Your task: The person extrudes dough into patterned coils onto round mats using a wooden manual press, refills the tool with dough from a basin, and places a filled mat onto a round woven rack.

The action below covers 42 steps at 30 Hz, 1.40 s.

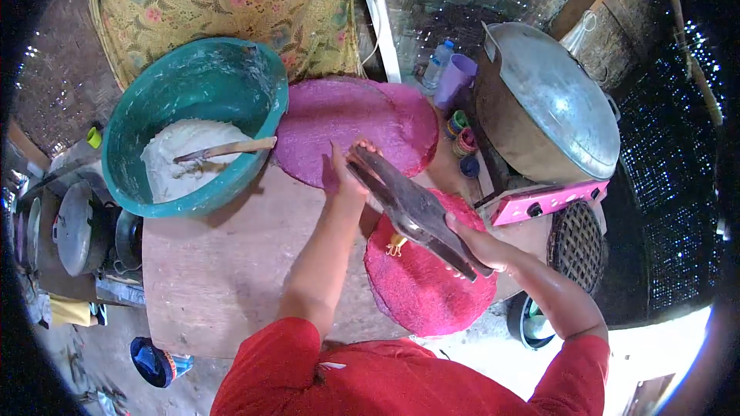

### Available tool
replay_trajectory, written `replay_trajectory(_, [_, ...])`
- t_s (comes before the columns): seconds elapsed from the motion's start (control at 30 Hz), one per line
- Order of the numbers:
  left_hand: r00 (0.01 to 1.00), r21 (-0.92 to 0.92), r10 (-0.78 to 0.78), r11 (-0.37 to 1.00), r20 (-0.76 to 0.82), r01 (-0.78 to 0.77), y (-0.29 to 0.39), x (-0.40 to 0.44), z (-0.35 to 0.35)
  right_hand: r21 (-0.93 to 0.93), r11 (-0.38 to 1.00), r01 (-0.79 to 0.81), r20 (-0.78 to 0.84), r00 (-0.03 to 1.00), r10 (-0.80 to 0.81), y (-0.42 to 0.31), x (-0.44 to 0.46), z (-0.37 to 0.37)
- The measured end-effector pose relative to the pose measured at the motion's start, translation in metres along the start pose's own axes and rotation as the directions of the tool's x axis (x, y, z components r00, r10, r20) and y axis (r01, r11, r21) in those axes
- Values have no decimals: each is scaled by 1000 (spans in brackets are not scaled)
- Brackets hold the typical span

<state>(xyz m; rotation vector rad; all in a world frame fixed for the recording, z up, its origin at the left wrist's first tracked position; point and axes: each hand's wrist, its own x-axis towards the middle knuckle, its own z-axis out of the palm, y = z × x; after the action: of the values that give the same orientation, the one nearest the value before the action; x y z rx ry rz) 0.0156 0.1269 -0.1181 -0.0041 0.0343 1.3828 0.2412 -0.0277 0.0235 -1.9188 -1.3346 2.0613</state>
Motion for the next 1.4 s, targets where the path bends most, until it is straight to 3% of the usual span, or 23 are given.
replay_trajectory(0.1, [1000, 32, 18, 999, 8, -19, 19, -3, 26, -2, 998, 60, -36, 998, -60, -2, 6, 8])
replay_trajectory(0.3, [998, 75, 58, 996, -18, -57, 16, -35, 57, -47, 999, 15, -44, 999, -17, -13, -36, 24])
replay_trajectory(0.4, [997, -4, 68, 998, 39, -67, -1, -33, 53, -23, 1000, 15, -21, 1000, -15, -15, -48, 15])
replay_trajectory(0.43, [1000, 20, 17, 1000, -25, -17, -1, -28, 52, -51, 999, 0, -65, 998, -3, -15, -47, 11])
replay_trajectory(0.6, [999, 67, 29, 997, -15, -28, 13, -13, 61, -70, 997, 31, -184, 982, -43, -10, -31, 13])
replay_trajectory(0.67, [993, 80, 36, 996, 112, -45, 26, -14, 64, -76, 993, 90, -157, 982, -101, -15, -32, 25])
replay_trajectory(0.83, [996, 95, 43, 995, -79, -36, 19, -44, 69, -65, 996, 65, -123, 990, -73, -6, -42, 27])
replay_trajectory(0.97, [996, -5, 6, 1000, -88, -6, -2, -25, 43, -96, 994, 59, -173, 982, -75, -8, -52, 17])
replay_trajectory(1.13, [996, 50, 19, 999, -89, -15, 3, -19, 60, -111, 989, 98, -245, 962, -123, -8, -33, 20])
replay_trajectory(1.27, [986, 173, 35, 985, -162, -6, 26, -29, 78, -57, 985, 160, -161, 973, -167, -6, -25, 32])
replay_trajectory(1.4, [979, 189, 43, 982, -201, -4, 17, -46, 65, 73, 991, 114, -90, 990, -107, 12, -26, 31])
